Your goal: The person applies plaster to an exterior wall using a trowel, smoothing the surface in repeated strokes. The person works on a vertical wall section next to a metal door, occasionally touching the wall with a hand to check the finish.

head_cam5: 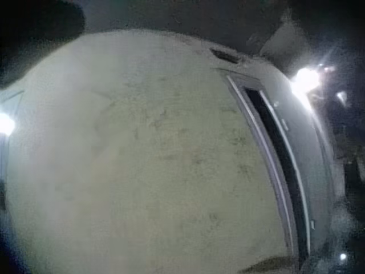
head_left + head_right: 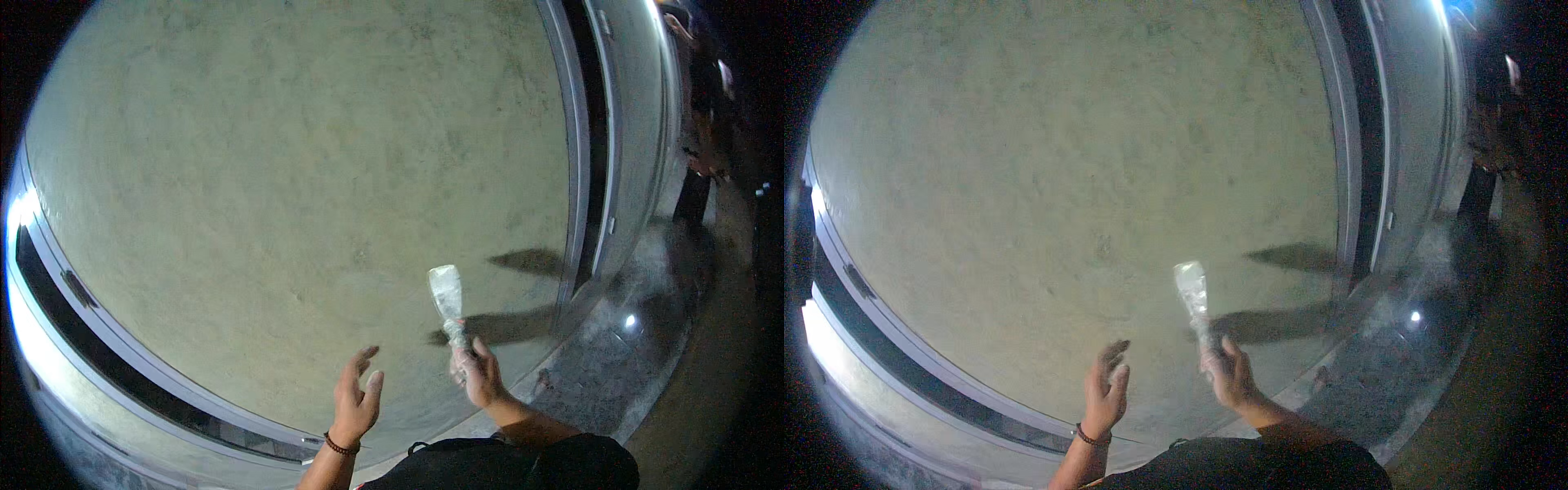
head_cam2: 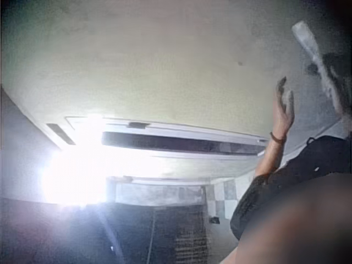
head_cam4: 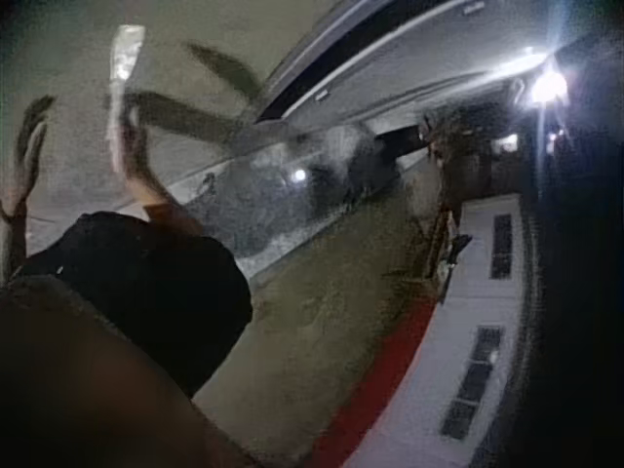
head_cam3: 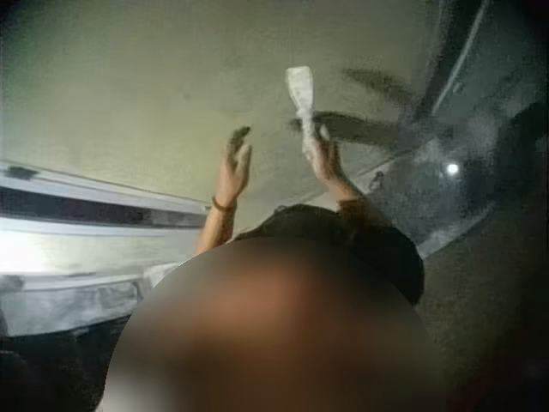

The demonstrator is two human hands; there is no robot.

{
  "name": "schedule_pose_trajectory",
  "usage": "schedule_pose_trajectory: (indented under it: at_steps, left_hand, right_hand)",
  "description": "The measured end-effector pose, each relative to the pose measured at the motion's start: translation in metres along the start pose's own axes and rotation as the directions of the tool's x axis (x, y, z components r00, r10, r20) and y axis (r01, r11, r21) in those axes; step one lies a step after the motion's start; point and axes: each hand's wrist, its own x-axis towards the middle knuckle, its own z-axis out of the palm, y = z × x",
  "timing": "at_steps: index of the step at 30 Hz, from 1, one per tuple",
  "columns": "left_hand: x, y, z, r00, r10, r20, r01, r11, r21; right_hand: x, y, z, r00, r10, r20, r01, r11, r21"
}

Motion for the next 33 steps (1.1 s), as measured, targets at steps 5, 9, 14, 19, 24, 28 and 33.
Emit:
schedule_pose_trajectory:
  at_steps: [5, 9, 14, 19, 24, 28, 33]
  left_hand:
    - [0.039, 0.020, -0.016, 0.878, 0.455, -0.148, -0.310, 0.776, 0.548]
    - [0.063, 0.045, -0.013, 0.887, 0.432, -0.164, -0.350, 0.860, 0.372]
    - [0.066, 0.058, 0.016, 0.948, 0.317, 0.001, -0.300, 0.896, 0.326]
    - [0.082, 0.059, 0.055, 0.975, 0.152, 0.165, -0.113, 0.968, -0.224]
    - [0.109, 0.075, 0.128, 0.961, 0.087, 0.263, 0.078, 0.828, -0.556]
    - [0.131, 0.092, 0.165, 0.951, -0.042, 0.306, 0.240, 0.724, -0.647]
    - [0.135, 0.119, 0.183, 0.981, -0.053, 0.185, 0.174, 0.659, -0.732]
  right_hand:
    - [0.054, -0.054, -0.073, 0.871, -0.413, -0.265, 0.235, 0.825, -0.514]
    - [0.070, -0.091, -0.081, 0.946, -0.269, -0.181, 0.274, 0.962, 0.000]
    - [0.069, -0.100, -0.059, 0.984, -0.134, -0.114, 0.158, 0.958, 0.240]
    - [0.057, -0.110, -0.047, 0.995, -0.058, -0.079, 0.080, 0.948, 0.308]
    - [0.049, -0.120, -0.056, 0.998, -0.066, -0.026, 0.070, 0.973, 0.219]
    - [0.059, -0.121, -0.065, 0.999, -0.039, 0.034, 0.031, 0.974, 0.223]
    - [0.060, -0.130, -0.072, 0.982, -0.042, 0.186, -0.001, 0.974, 0.229]
